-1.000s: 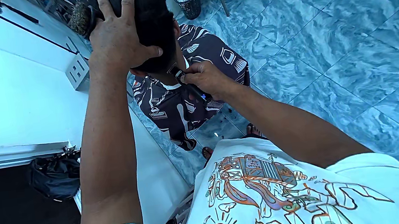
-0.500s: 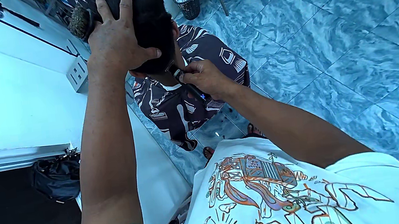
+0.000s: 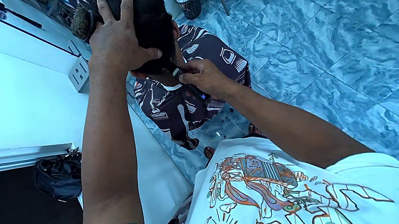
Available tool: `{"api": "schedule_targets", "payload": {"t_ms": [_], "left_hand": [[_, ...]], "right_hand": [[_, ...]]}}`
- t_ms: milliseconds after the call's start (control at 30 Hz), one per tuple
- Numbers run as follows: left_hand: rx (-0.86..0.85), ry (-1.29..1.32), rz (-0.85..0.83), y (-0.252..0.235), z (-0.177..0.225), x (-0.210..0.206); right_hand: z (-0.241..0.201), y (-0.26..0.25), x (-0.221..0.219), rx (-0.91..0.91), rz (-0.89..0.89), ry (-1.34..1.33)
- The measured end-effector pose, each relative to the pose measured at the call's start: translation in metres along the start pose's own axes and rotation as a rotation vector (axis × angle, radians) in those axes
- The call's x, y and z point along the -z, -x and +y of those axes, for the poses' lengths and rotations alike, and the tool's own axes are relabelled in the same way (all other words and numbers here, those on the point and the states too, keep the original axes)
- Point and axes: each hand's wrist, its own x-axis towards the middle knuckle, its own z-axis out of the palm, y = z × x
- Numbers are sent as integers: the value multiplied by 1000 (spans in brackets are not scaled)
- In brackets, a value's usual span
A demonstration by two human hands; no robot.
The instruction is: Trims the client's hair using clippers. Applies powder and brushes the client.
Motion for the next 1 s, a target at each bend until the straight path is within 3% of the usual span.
{"api": "schedule_targets", "payload": {"t_ms": [600, 1000], "left_hand": [[9, -17, -16, 1, 0, 2], [-4, -12, -17, 0, 0, 3]], "right_hand": [[0, -3, 0, -51, 7, 15], [0, -3, 2, 29, -24, 11]]}}
